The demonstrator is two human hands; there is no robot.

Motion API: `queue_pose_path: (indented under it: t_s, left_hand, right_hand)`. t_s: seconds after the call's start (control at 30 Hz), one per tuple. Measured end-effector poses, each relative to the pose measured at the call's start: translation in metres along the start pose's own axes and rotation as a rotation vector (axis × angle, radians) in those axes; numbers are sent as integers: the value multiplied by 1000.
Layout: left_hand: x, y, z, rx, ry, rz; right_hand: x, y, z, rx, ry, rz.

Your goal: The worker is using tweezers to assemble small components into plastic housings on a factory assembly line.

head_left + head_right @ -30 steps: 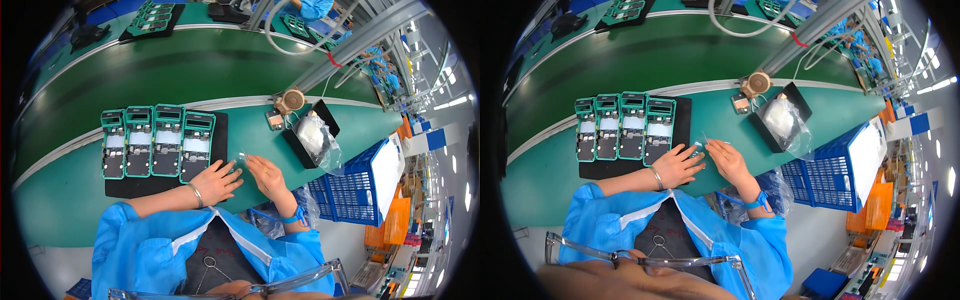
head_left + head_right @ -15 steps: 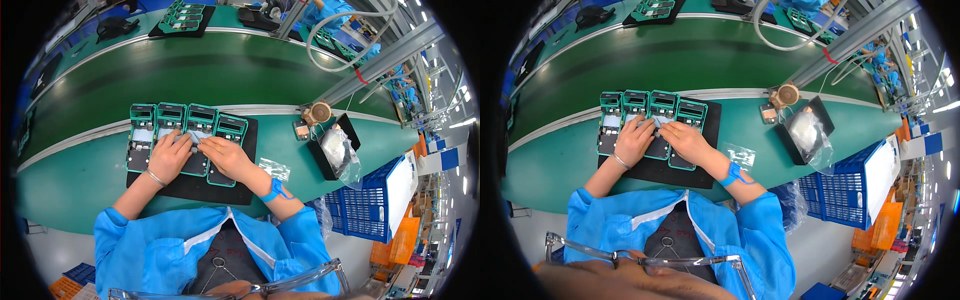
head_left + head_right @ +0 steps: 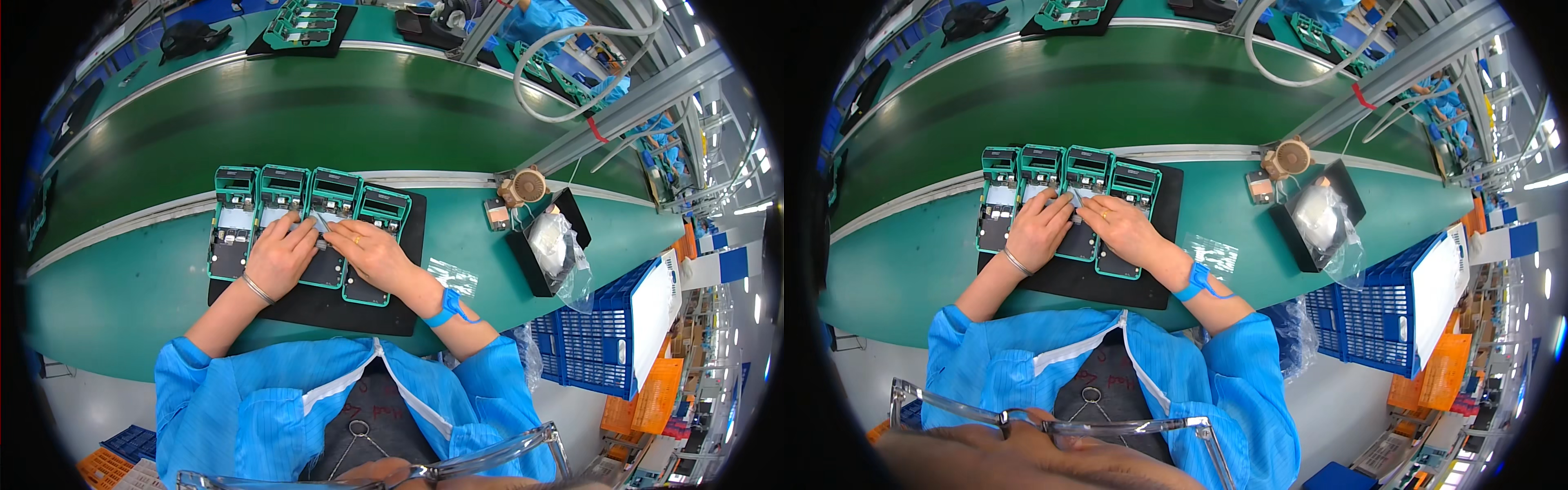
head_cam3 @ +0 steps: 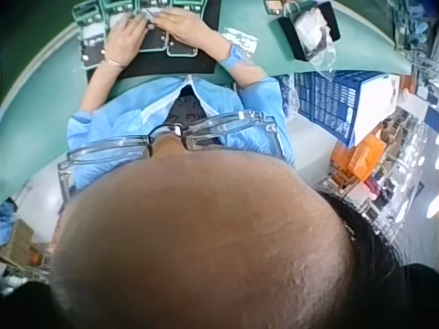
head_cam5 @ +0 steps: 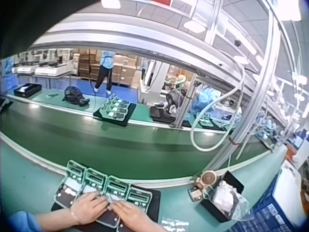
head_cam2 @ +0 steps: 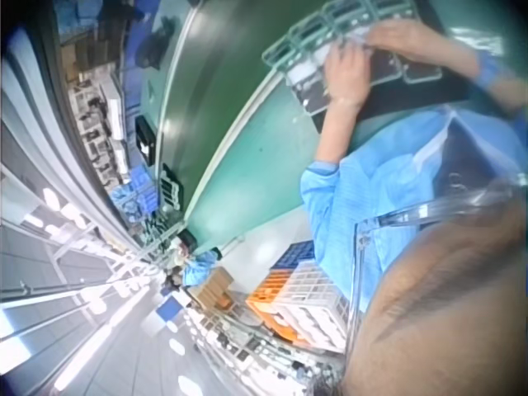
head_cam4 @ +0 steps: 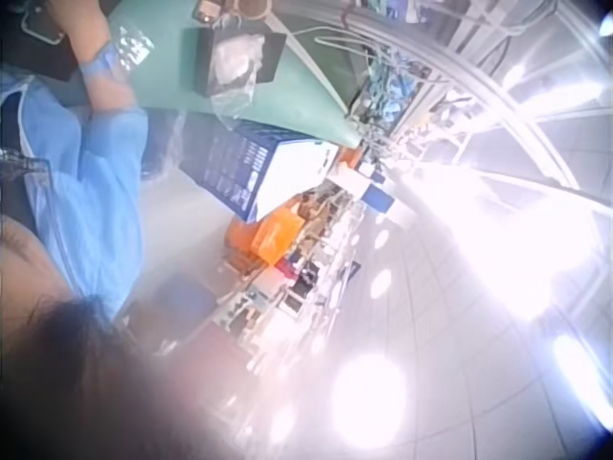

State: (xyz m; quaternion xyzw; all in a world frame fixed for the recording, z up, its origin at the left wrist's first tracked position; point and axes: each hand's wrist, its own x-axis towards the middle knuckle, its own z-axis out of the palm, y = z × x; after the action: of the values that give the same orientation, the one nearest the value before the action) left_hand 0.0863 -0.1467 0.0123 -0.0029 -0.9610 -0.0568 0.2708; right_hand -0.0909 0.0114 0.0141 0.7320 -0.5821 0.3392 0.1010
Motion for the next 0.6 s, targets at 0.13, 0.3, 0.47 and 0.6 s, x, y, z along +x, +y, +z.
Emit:
queue_pose_path:
  t_s: [0.13, 0.3, 0.47, 0.6]
  left_hand:
    - [1, 0, 0, -8, 2, 0]
    - [3, 2, -3, 27, -11, -21]
    - [3, 3, -4, 57, -32, -33]
    - [8, 3, -4, 96, -87, -11]
  right_hand:
    - [1, 1, 0, -2, 16, -7]
    - [0, 0, 1, 4, 15, -2]
    - [-1, -2, 3, 8, 9, -2]
    - [-4, -3, -1, 7, 14, 6]
